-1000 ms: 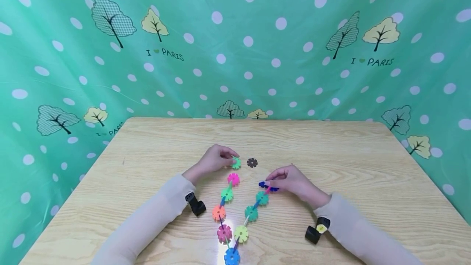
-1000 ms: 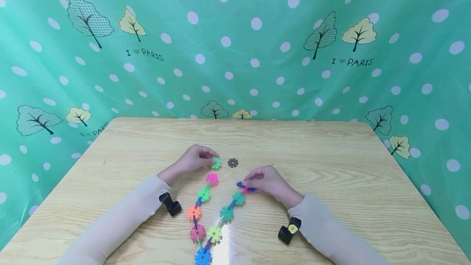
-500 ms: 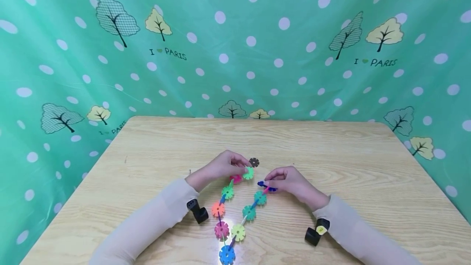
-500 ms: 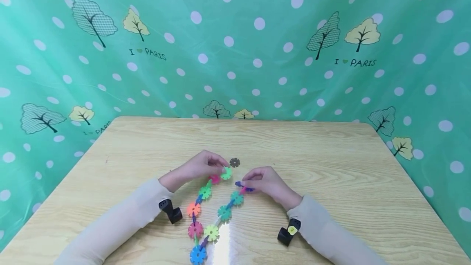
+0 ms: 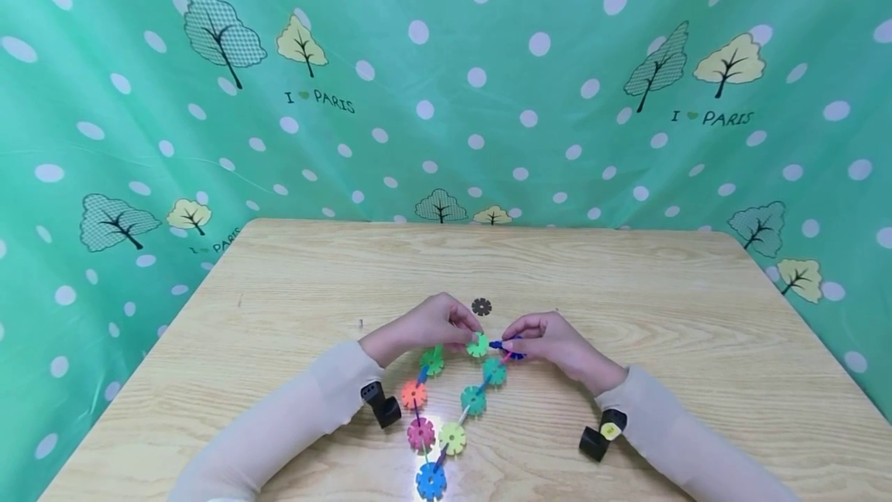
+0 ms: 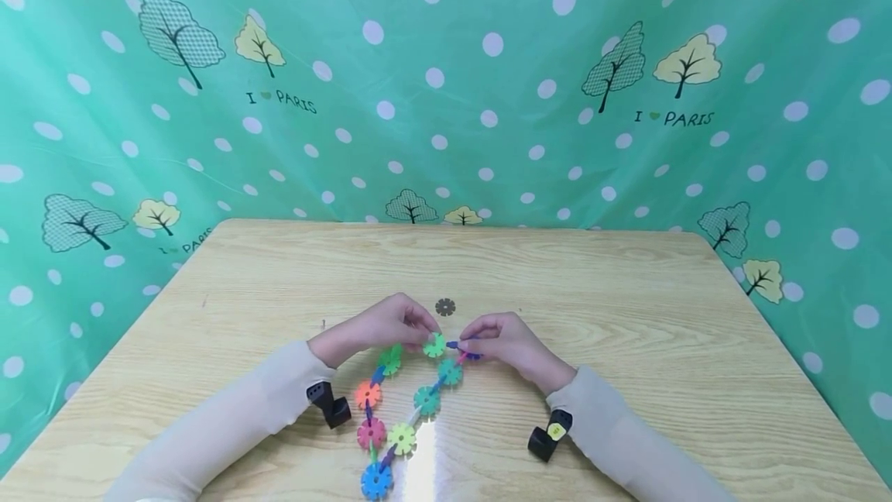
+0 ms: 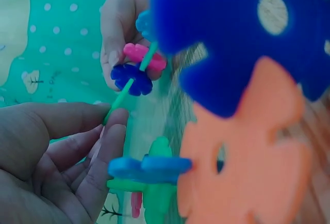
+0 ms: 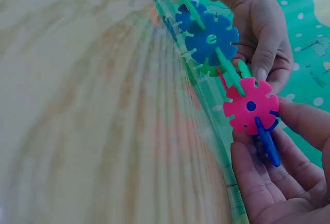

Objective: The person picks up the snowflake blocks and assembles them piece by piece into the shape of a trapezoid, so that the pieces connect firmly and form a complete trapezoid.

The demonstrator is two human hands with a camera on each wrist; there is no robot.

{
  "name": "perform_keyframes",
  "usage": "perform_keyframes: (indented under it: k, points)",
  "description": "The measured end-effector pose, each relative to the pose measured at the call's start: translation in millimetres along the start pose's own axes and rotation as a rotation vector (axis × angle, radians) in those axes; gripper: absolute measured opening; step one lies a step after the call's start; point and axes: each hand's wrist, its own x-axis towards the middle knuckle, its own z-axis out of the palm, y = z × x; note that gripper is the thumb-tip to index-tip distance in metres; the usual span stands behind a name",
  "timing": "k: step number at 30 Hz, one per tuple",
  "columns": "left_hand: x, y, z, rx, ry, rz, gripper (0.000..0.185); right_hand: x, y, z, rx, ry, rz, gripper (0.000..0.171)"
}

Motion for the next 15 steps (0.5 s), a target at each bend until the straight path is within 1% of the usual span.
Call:
perform_keyframes:
  k: [3,9,12,15]
  points:
    - [1.1,-0.5,0.4,-0.005,-0.003,-0.009,0.012,-0.1,1.3,-1.3,0.001,-0.007,-0.008,0.032]
    - [1.8,1.4,3.7,-0.016,-0.023,0.001,0.013,-0.2,3.8,-2.9,0.0,-0.031,-0.027,0.032]
    - [2.3,3.6,5.6,-0.015,-0.021,0.0,0.013,-0.7,3.9,-2.9,0.001,-0.037,-0.036,0.032]
    - [3.2,4.9,6.9,-0.013,-0.009,-0.005,0.013,-1.4,2.5,-2.2,-0.006,-0.023,-0.028,0.034]
